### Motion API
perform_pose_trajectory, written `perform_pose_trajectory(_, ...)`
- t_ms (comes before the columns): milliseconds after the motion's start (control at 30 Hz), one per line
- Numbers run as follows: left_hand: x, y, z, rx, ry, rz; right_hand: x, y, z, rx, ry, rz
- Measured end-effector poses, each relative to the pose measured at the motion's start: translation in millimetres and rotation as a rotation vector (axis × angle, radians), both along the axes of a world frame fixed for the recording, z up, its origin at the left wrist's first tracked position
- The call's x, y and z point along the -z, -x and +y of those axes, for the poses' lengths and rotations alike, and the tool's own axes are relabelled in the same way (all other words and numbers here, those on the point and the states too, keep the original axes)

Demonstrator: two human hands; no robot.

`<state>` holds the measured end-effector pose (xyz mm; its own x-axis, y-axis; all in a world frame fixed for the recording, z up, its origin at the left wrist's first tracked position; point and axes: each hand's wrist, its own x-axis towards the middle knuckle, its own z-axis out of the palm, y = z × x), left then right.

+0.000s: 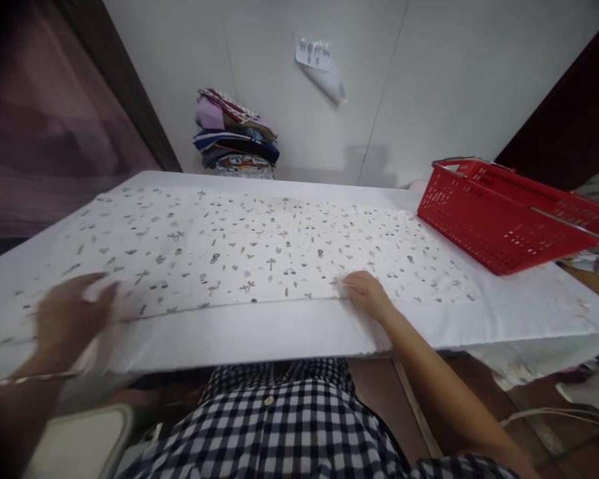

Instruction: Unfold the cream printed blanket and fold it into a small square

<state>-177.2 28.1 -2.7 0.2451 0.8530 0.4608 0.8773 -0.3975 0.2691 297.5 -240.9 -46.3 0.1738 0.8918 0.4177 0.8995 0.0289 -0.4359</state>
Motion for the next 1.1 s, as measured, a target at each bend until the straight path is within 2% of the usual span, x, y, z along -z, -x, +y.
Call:
perform_pose_trajectory(33, 9.7, -17, -7, 0.117, -0.028, -0.001, 0.3, 3, -2, -0.049, 0.019, -0.041)
perform_pose_trajectory(100, 27.3, -56, -26, 0.473, -0.016, 0.049, 0.1, 8, -2, -0.132, 0.068, -0.126)
perform_pose_trajectory(167, 39.0, -95, -44, 0.751, -0.005, 0.109, -0.6, 11, 0, -0.177, 0.104, -0.19)
perform_pose_trajectory(233, 44.1, -125, -56, 0.876, 0.027, 0.147, -1.1, 12, 3, -0.178, 0.111, -0.233)
perform_pose_trajectory(300, 44.3, -144, -60, 0.934, 0.053, 0.18, -1.2, 12, 5, -0.153, 0.11, -0.268)
perform_pose_trajectory(467, 39.7, -157, -56, 1.007, 0.057, 0.255, -1.2, 14, 6, -0.131, 0.132, -0.3)
perform_pose_trajectory(733, 36.7, -160, -62, 0.896, -0.027, 0.325, -7.8, 16, 9, -0.149, 0.178, -0.297)
perform_pose_trajectory(833, 33.2, -165, -58, 0.816, -0.122, 0.343, -9.6, 17, 16, -0.013, 0.098, -0.337)
perform_pose_trajectory(900, 32.9, -168, -56, 0.774, -0.168, 0.362, -5.8, 20, 20, 0.076, 0.058, -0.385)
perform_pose_trajectory(933, 33.7, -169, -56, 0.772, -0.178, 0.381, -2.4, 21, 20, 0.079, 0.067, -0.41)
perform_pose_trajectory(1100, 40.3, -165, -60, 0.806, -0.161, 0.486, 16.0, 20, 15, -0.061, 0.132, -0.458)
